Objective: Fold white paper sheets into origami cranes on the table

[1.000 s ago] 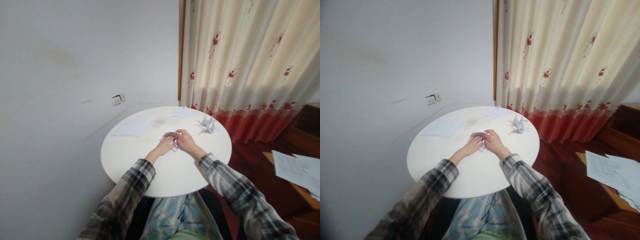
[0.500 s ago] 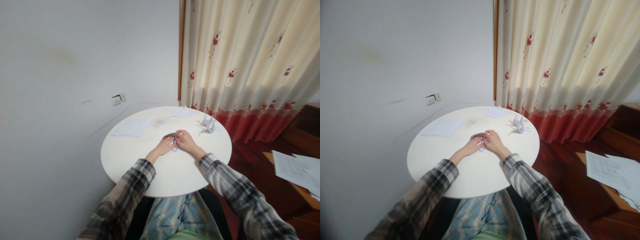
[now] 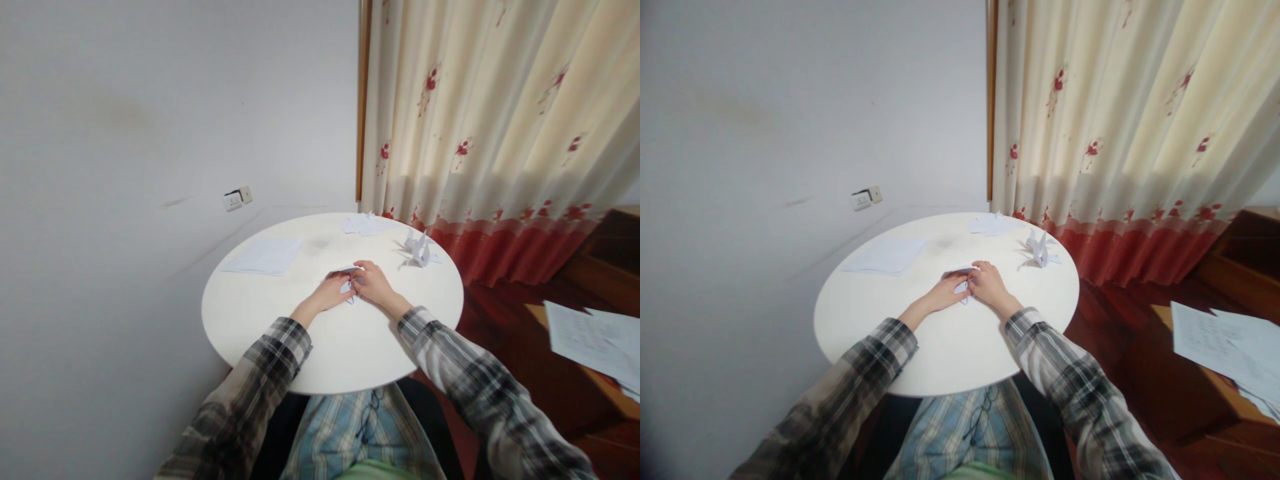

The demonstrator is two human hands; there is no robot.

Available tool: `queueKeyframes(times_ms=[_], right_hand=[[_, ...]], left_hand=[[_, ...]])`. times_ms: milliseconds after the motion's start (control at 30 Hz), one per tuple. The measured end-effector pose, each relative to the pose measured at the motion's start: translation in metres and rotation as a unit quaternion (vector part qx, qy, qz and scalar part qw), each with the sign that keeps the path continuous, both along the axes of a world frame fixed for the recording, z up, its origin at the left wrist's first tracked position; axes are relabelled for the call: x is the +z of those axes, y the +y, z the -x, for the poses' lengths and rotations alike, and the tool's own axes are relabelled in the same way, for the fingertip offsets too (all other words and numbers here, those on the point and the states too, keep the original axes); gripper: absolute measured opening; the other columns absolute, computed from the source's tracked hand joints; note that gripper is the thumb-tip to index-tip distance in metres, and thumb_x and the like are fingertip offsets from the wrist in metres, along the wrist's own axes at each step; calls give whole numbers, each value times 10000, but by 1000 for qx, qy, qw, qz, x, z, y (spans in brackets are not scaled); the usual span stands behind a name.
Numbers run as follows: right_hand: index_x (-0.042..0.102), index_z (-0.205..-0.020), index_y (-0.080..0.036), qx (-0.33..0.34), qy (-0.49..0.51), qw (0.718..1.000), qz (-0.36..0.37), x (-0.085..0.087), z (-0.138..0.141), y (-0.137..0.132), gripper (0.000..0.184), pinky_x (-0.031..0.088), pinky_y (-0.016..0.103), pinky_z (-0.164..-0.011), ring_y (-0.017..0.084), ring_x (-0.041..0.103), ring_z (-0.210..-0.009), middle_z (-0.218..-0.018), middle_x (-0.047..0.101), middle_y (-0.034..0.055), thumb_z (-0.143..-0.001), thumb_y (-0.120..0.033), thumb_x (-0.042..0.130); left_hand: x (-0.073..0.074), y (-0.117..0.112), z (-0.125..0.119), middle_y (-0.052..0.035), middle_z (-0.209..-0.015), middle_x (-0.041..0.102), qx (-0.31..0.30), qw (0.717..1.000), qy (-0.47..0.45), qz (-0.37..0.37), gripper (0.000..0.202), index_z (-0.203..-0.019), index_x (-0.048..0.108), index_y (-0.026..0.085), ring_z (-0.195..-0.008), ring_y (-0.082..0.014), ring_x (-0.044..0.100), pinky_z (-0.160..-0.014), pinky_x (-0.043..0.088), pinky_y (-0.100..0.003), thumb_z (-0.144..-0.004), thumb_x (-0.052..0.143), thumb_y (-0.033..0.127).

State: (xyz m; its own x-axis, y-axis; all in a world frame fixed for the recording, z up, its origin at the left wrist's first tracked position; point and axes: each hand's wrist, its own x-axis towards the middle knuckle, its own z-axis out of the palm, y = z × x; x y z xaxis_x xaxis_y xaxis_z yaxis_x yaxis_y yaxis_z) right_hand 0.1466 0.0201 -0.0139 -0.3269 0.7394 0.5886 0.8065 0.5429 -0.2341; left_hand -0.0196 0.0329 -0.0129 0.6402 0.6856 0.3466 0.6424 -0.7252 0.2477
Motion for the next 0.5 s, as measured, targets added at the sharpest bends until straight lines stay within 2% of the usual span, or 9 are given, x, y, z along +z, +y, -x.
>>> queueKeyframes(times_ms=[267,500], right_hand=[[660,-862,-180,-11,-16,1000,24,5,1,-4,176,371,367,-886,221,465,-1029,-1141,536,93,-741,-201,534],[653,-847,-179,-2,-4,1000,12,2,0,-3,153,384,351,-895,211,464,-1045,-1146,527,89,-736,-189,548]], left_hand=[[5,-3,1,-106,-1196,535,-11,1000,24,4,470,-1113,540,146,-1124,-236,456,-988,322,-343,-763,521,460],[4,-2,2,-123,-1204,525,-6,999,29,14,523,-1148,512,137,-1122,-244,455,-974,332,-362,-765,505,492]])
